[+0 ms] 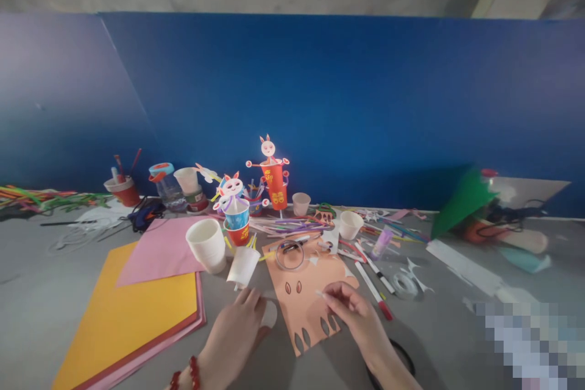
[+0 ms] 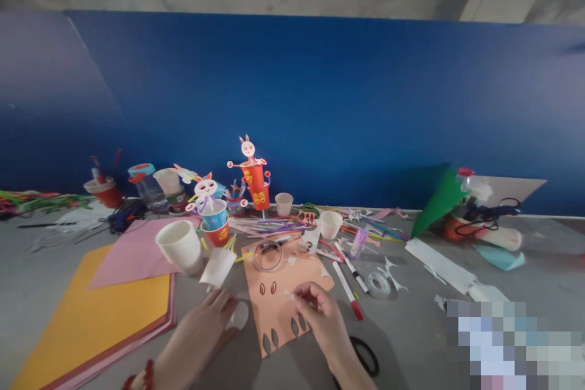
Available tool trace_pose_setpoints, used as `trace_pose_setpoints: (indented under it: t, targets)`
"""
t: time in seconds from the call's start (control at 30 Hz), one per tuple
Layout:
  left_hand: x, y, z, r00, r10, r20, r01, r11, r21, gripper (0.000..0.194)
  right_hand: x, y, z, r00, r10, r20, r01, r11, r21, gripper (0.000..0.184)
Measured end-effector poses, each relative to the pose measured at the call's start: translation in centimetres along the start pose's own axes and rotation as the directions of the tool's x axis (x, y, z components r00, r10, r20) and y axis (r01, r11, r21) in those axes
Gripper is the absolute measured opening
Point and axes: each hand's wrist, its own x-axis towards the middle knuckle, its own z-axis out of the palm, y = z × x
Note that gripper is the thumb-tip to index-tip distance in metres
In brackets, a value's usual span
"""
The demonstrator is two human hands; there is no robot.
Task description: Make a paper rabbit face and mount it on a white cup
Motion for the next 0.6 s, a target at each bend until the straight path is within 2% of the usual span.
trace_pose_setpoints:
  t: [0.33, 0.43, 0.6]
  targets:
    - [0.7, 1.7, -4.3, 0.988, 0.048, 0.144, -0.057, 0.997, 0.06, 0.028, -0.1, 0.3, -0.2, 0.999, -0.038, -0.025, 0.037, 0.999, -0.026, 0.045]
    - [1.2, 1.9, -4.6, 0.988, 0.068, 0.138, -0.077, 0.995, 0.061, 0.026, 0.0, 0.4, -0.1, 0.999, -0.042, -0.013, 0.042, 0.998, -0.05, 0.044]
    - [1.9, 1.9, -3.8, 0.987, 0.11, 0.119, -0.117, 0.992, 0.051, 0.031, 0.1, 0.4, 0.2, 0.999, -0.049, -0.011, 0.048, 0.996, -0.07, 0.043]
